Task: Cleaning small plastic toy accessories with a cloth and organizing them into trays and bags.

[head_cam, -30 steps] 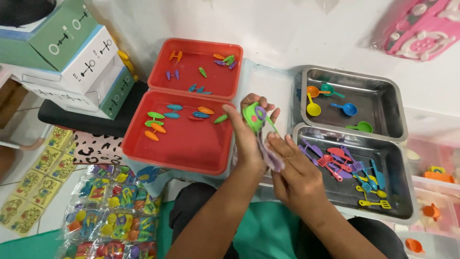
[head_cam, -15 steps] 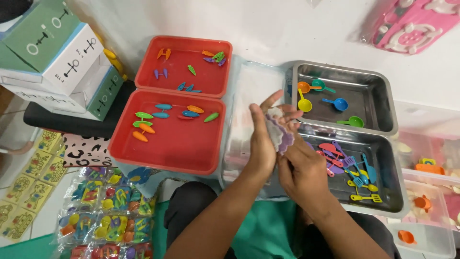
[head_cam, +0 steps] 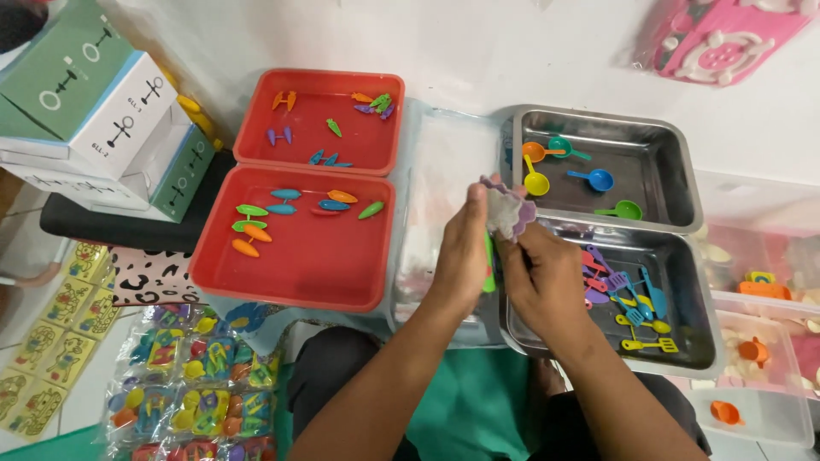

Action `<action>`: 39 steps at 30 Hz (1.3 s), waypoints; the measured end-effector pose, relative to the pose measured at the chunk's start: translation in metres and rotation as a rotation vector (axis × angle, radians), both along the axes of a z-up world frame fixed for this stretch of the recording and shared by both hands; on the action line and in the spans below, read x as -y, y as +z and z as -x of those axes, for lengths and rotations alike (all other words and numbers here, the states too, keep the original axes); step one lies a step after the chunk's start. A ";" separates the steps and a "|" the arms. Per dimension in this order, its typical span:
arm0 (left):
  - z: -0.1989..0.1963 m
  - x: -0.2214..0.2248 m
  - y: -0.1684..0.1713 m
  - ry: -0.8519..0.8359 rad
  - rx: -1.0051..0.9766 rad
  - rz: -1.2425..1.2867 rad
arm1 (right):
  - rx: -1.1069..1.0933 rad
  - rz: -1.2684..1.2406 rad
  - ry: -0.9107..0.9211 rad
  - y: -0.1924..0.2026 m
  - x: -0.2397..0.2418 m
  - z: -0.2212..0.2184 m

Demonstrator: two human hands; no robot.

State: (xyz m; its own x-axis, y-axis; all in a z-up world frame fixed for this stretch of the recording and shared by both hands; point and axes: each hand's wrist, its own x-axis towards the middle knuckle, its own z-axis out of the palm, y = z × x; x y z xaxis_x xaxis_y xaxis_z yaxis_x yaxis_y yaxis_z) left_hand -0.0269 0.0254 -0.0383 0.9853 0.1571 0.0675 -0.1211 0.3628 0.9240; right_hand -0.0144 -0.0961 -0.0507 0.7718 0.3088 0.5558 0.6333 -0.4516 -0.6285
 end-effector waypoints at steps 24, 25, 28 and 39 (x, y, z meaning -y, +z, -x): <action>0.006 -0.011 0.016 -0.050 0.363 -0.197 | 0.355 0.018 -0.159 0.023 -0.010 0.003; 0.005 -0.009 0.014 -0.031 0.405 -0.198 | 0.361 -0.018 -0.128 0.022 -0.008 0.000; -0.003 -0.011 0.007 -0.040 0.386 -0.025 | 0.366 0.007 -0.125 0.020 -0.007 0.004; -0.008 -0.018 -0.002 -0.035 0.287 0.274 | 0.343 0.003 0.021 0.032 -0.023 0.029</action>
